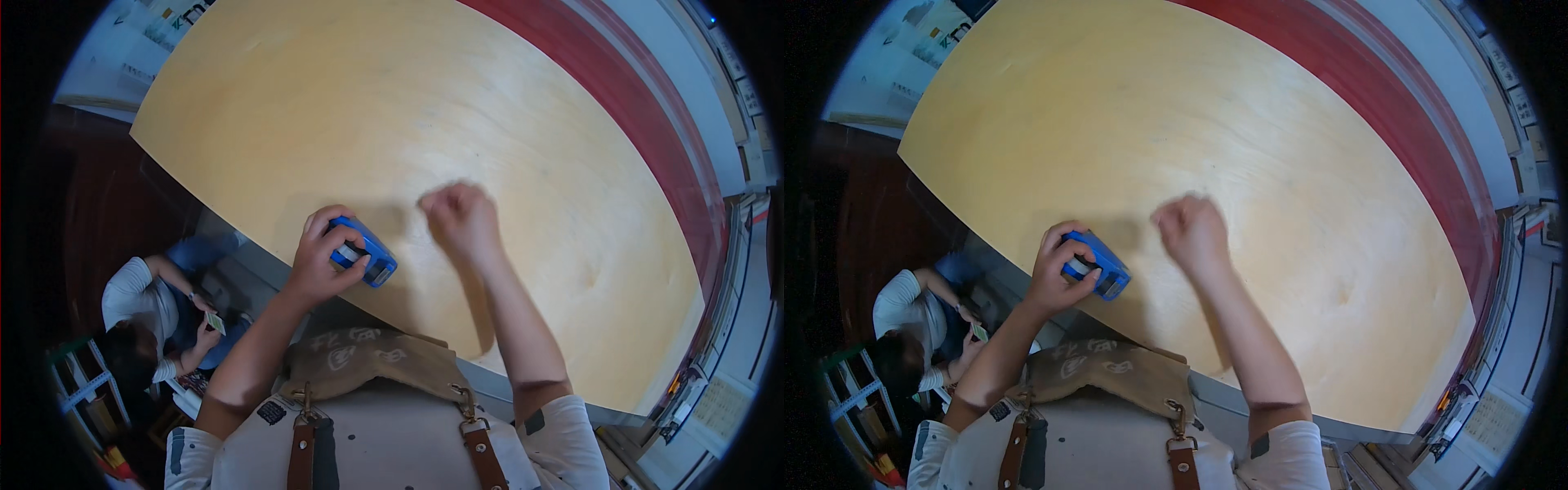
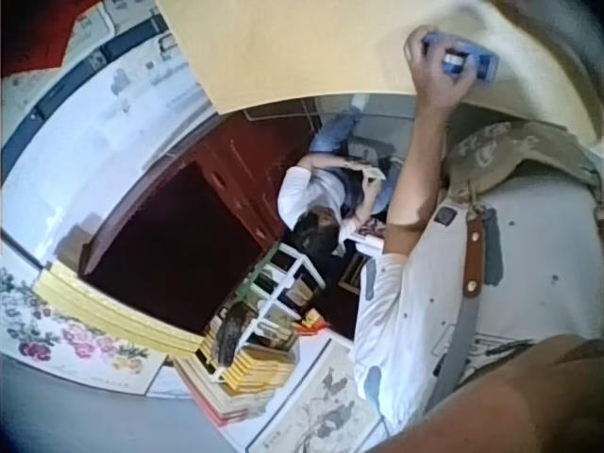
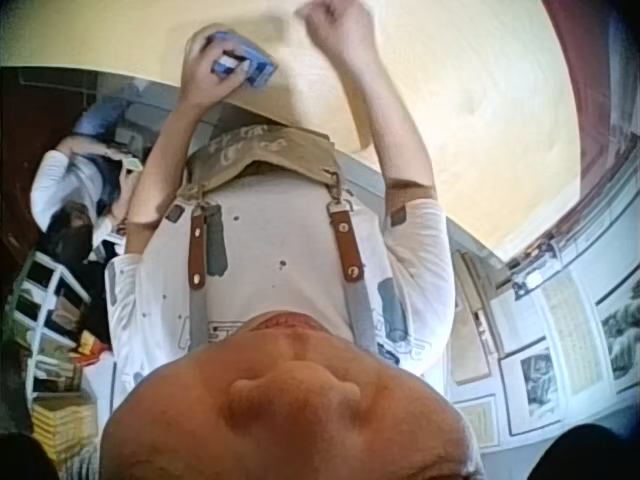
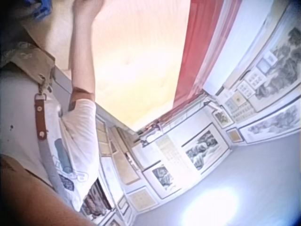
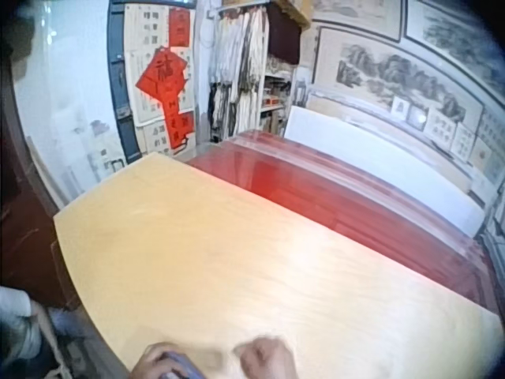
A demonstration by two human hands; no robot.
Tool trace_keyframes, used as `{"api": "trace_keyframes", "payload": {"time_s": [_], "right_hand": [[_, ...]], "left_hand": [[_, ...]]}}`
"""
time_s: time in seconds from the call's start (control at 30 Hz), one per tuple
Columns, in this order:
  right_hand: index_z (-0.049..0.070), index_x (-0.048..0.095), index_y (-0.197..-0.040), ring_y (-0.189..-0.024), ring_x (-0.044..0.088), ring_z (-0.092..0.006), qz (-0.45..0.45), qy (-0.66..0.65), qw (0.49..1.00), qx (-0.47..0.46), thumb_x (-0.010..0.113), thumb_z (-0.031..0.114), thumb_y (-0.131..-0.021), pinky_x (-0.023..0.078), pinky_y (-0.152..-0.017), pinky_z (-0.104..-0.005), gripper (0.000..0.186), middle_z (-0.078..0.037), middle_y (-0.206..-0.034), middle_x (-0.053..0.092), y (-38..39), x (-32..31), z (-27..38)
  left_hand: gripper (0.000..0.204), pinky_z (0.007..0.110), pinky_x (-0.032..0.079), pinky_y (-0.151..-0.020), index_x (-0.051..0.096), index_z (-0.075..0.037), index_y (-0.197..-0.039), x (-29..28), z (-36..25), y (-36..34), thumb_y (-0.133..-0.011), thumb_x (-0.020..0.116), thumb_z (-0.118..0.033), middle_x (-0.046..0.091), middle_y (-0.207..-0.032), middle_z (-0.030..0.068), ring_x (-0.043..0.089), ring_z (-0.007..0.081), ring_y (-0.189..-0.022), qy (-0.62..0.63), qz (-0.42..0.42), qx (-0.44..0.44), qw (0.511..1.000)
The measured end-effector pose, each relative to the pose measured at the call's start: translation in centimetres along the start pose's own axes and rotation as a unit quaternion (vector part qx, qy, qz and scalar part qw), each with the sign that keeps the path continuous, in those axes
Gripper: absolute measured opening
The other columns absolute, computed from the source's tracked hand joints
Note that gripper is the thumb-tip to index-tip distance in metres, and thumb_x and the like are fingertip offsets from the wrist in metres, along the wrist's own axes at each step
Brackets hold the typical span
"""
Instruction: Manually applying edge banding tape to the edge of a plywood panel using a handheld dispenser.
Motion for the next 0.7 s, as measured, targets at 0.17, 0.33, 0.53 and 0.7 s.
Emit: {"api": "trace_keyframes", "payload": {"time_s": [0.17, 0.33, 0.53, 0.7], "right_hand": [[0.01, 0.075, -0.079, -0.081, 0.062, -0.0306, -0.087, -0.006, 0.994, 0.066, 0.071, 0.024, -0.082, 0.045, -0.078, -0.0383, 0.015, -0.008, -0.078, 0.071, -8.7, -1.0, -2.8], [0.009, 0.075, -0.081, -0.081, 0.064, -0.0245, -0.167, 0.085, 0.982, 0.033, 0.075, 0.025, -0.08, 0.046, -0.084, -0.0367, 0.015, -0.007, -0.079, 0.071, -9.5, -1.0, -1.8], [0.007, 0.068, -0.081, -0.073, 0.062, -0.0227, -0.177, 0.13, 0.975, -0.018, 0.079, 0.028, -0.078, 0.049, -0.074, -0.0356, 0.024, -0.006, -0.074, 0.066, -10.3, -1.1, -1.2], [0.006, 0.062, -0.075, -0.064, 0.06, -0.0257, -0.157, 0.189, 0.966, 0.076, 0.078, 0.039, -0.079, 0.045, -0.07, -0.0397, 0.036, -0.007, -0.066, 0.061, -11.3, -2.0, -0.1]], "left_hand": [[0.025, 0.043, 0.044, -0.097, 0.062, -0.01, -0.086, 0.2, 0.4, -0.1, -0.068, 0.079, -0.011, 0.055, -0.121, 0.0143, 0.052, 0.0331, -0.114, 0.006, 0.001, -0.005, 1.0], [0.024, 0.043, 0.044, -0.097, 0.062, -0.01, -0.085, 0.2, 0.6, 0.1, -0.067, 0.078, -0.01, 0.055, -0.121, 0.0136, 0.053, 0.0329, -0.115, 0.008, -0.005, -0.013, 1.0], [0.024, 0.043, 0.044, -0.097, 0.061, -0.01, -0.085, 0.0, 0.3, 0.0, -0.067, 0.077, -0.009, 0.055, -0.121, 0.014, 0.053, 0.0328, -0.115, 0.009, -0.001, -0.015, 1.0], [0.023, 0.042, 0.044, -0.097, 0.061, -0.008, -0.087, -0.2, 0.2, 0.0, -0.07, 0.075, -0.01, 0.054, -0.121, 0.0149, 0.053, 0.0327, -0.114, 0.019, -0.005, -0.014, 1.0]]}}
Point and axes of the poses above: each hand's wrist, its own y-axis away from the middle knuckle, its own x-axis out of the palm, z = x × y, the point moved 10 cm from there along -y, towards the middle knuckle
